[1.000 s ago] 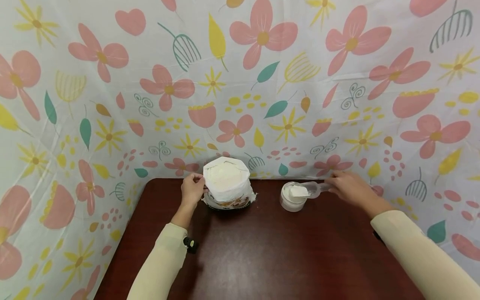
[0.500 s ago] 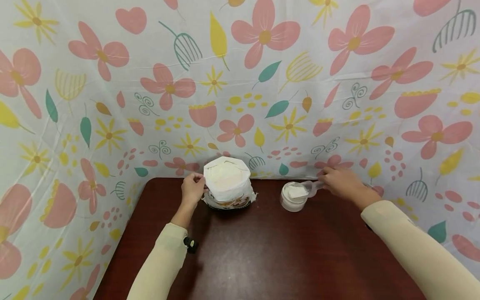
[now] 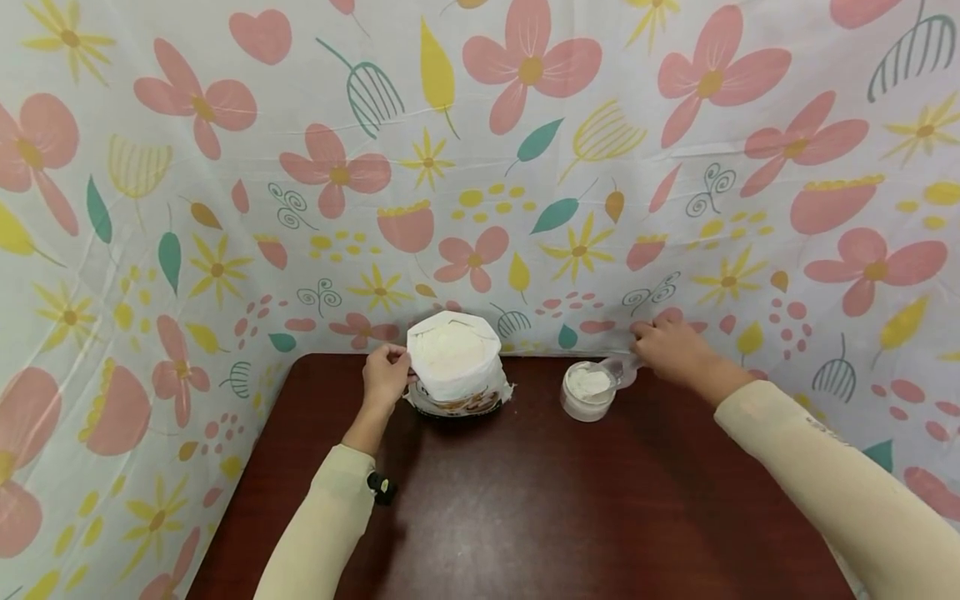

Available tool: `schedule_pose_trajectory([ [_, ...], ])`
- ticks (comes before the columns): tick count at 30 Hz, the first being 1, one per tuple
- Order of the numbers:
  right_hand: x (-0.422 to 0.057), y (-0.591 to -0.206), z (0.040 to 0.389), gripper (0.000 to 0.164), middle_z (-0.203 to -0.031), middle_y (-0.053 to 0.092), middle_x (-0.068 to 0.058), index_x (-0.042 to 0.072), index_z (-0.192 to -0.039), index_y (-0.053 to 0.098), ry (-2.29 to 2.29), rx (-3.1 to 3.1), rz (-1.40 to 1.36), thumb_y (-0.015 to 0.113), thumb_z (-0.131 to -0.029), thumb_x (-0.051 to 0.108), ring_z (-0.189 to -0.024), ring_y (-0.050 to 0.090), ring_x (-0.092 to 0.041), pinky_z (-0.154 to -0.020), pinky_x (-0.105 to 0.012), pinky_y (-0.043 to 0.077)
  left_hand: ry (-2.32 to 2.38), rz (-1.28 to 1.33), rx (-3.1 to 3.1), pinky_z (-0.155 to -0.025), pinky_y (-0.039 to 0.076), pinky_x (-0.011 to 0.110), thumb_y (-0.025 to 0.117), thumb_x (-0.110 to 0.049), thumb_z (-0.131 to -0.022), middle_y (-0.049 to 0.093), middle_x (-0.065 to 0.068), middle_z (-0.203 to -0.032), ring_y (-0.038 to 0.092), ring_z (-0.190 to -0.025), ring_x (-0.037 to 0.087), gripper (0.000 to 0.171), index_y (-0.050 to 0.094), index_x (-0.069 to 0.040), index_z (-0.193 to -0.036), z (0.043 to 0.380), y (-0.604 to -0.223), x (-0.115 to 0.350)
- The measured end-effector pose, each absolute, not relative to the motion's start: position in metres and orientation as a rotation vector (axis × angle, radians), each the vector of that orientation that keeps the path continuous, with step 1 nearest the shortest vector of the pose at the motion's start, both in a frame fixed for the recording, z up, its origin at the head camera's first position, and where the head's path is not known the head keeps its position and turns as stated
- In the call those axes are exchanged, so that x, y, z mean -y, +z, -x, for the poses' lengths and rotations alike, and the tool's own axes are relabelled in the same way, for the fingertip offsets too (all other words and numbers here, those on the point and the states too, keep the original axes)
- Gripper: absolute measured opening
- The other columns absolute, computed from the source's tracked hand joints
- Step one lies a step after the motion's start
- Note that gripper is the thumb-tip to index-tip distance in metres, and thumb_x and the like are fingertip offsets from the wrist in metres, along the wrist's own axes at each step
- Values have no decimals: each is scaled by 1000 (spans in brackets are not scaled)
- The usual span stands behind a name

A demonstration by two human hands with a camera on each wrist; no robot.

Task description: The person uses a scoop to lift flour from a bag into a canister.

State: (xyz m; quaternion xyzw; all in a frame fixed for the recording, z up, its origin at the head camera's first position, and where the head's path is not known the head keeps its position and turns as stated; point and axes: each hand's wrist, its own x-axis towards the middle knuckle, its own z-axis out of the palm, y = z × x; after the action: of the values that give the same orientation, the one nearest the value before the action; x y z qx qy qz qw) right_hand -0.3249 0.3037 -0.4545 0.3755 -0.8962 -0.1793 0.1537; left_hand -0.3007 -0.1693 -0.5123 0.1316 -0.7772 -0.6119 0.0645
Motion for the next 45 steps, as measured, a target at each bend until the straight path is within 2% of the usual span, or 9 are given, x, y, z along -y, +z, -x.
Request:
schedule_pose_trajectory([
  [5, -305, -444, 327, 14, -114, 72, -6, 15, -91, 80, -649, 2628, -1064, 88, -79, 12, -86, 67, -39, -82, -52, 60, -1858, -399, 2341, -83, 67, 49, 57, -9, -102, 61, 16, -94, 69, -67, 13, 20, 65, 6, -112, 301, -512, 170],
  [7, -305, -441, 327, 19, -113, 72, -7, 14, -97, 81, -685, 2634, -1067, 88, -80, 13, -88, 67, -39, -84, -53, 61, -1867, -397, 2337, -85, 66, 52, 57, -9, -102, 60, 16, -94, 69, -67, 13, 20, 65, 6, -113, 301, -511, 169],
  [11, -307, -436, 327, 22, -99, 69, -9, 10, -100, 79, -703, 2621, -1063, 87, -80, 12, -80, 65, -37, -74, -51, 61, -1873, -400, 2334, -83, 67, 50, 57, -10, -102, 60, 17, -95, 69, -67, 13, 20, 65, 5, -113, 301, -510, 169],
  [14, -306, -432, 327, 17, -90, 65, -8, 10, -93, 77, -694, 2599, -1062, 86, -79, 10, -75, 63, -36, -67, -49, 59, -1865, -401, 2343, -80, 68, 45, 57, -10, -102, 60, 16, -96, 69, -67, 13, 21, 65, 5, -114, 301, -510, 170],
  [20, -303, -426, 326, 12, -85, 61, -6, 14, -80, 72, -682, 2533, -1081, 83, -81, 8, -73, 63, -33, -64, -48, 58, -1838, -397, 2356, -79, 68, 46, 57, -9, -102, 62, 17, -95, 69, -65, 12, 20, 66, 5, -112, 300, -509, 169],
  [27, -300, -421, 326, 16, -83, 59, -7, 12, -77, 69, -693, 2518, -1088, 83, -82, 8, -74, 62, -33, -61, -47, 56, -1826, -393, 2348, -78, 68, 46, 57, -9, -102, 62, 16, -94, 69, -64, 12, 19, 66, 5, -111, 300, -510, 168],
  [32, -301, -413, 321, 17, -96, 65, -10, 9, -90, 74, -675, 2602, -1054, 87, -80, 9, -86, 64, -36, -68, -48, 58, -1826, -394, 2338, -74, 69, 40, 57, -9, -102, 62, 15, -92, 69, -64, 12, 19, 67, 5, -110, 302, -512, 169],
  [38, -312, -417, 313, 20, -85, 56, -8, 6, -91, 69, -526, 2605, -1013, 86, -82, 10, -79, 57, -30, -56, -39, 46, -1838, -394, 2342, -67, 68, 31, 57, -9, -101, 62, 15, -92, 69, -64, 12, 19, 67, 5, -110, 302, -512, 169],
  [45, -332, -440, 305, 32, -102, 63, -13, 10, -109, 78, -269, 2558, -953, 88, -79, 14, -86, 64, -38, -55, -51, 54, -1858, -386, 2337, -69, 68, 32, 57, -9, -101, 61, 16, -93, 69, -65, 12, 20, 66, 6, -113, 301, -512, 170],
])
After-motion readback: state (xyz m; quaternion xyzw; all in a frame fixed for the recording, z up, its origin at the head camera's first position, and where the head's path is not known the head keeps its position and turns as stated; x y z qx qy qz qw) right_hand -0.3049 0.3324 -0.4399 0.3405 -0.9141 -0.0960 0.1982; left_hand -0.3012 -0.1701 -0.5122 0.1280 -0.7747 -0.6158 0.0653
